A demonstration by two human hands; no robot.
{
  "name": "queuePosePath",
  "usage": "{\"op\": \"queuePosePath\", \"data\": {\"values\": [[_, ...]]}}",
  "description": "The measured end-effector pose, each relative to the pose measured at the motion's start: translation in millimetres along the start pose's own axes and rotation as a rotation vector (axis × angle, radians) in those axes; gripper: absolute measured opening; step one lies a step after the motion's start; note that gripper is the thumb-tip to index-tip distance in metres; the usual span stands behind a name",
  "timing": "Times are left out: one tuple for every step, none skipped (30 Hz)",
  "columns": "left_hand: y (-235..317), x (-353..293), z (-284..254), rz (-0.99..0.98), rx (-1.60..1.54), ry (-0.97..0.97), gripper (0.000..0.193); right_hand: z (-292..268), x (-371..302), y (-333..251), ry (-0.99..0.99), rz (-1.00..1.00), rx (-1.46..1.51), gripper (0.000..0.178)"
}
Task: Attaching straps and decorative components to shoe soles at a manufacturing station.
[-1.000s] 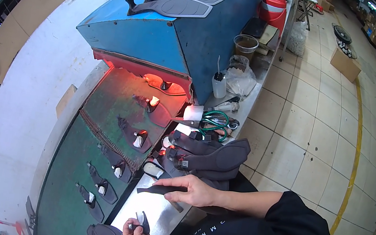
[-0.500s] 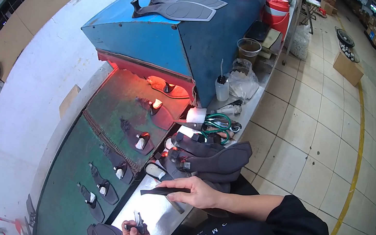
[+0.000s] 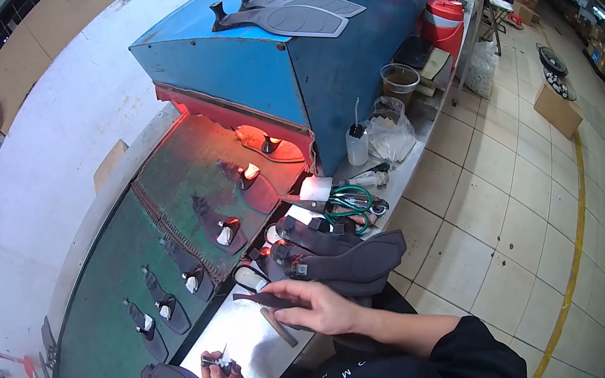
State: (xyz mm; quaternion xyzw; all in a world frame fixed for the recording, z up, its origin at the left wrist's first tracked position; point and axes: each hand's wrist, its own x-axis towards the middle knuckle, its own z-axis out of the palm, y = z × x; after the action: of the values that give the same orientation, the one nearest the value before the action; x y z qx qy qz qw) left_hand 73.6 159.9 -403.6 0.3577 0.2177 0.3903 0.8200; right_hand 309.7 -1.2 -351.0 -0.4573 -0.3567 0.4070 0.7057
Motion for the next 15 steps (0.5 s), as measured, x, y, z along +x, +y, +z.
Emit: {"op": "queuePosePath", "data": {"values": [[1,1,-5,-0.006,0.003,-0.005,0.035,-9,-1,-8,0.003,-0.09,-0.059,0.042],[2,2,-10,-0.042,0.015,-0.033,0.034,-25,-4,-34,0.017,-0.183,-0.254,0.046],[2,3,-13,-0.079,0.028,-0.064,0.033,-44,-9,-59,0.107,-0.217,-0.244,0.05],[3,0,-15,-0.08,0.03,-0.055,0.033,-62,-20,-92,0.233,-0.091,-0.126,0.054],[3,-2,-14,-0.058,0.056,0.024,0.033,-84,-29,-117,0.407,-0.32,-0.097,0.047],[3,-1,-12,-0.046,0.083,0.089,0.032,-126,-35,-117,0.863,-0.556,0.123,0.043],[4,-2,-16,-0.043,0.085,0.098,0.032,-141,-43,-167,0.702,-0.634,0.102,0.041],[2,-1,-18,-0.065,0.098,0.094,0.036,-161,-49,-194,0.709,-0.852,0.195,0.044],[3,4,-18,-0.094,0.11,0.079,0.04,-181,-76,-214,0.649,-0.891,0.227,0.044],[-1,10,-15,-0.083,0.102,0.077,0.04,-198,-91,-225,0.574,-0.927,0.266,0.043],[-6,16,-12,-0.034,0.04,-0.007,0.039,-191,-85,-223,0.559,-0.93,0.265,0.043],[-7,15,-12,0.018,-0.016,-0.079,0.037,-168,-77,-207,0.632,-0.874,0.13,0.041],[-8,10,-7,0.025,-0.05,-0.022,0.038,-142,-73,-189,0.711,-0.814,-0.011,0.04],[-10,6,-9,0.031,-0.051,-0.01,0.038,-117,-55,-168,0.72,-0.76,-0.051,0.03],[-14,15,-4,0.002,-0.059,0.0,0.039,-103,-62,-154,0.664,-0.572,-0.252,0.028]]}}
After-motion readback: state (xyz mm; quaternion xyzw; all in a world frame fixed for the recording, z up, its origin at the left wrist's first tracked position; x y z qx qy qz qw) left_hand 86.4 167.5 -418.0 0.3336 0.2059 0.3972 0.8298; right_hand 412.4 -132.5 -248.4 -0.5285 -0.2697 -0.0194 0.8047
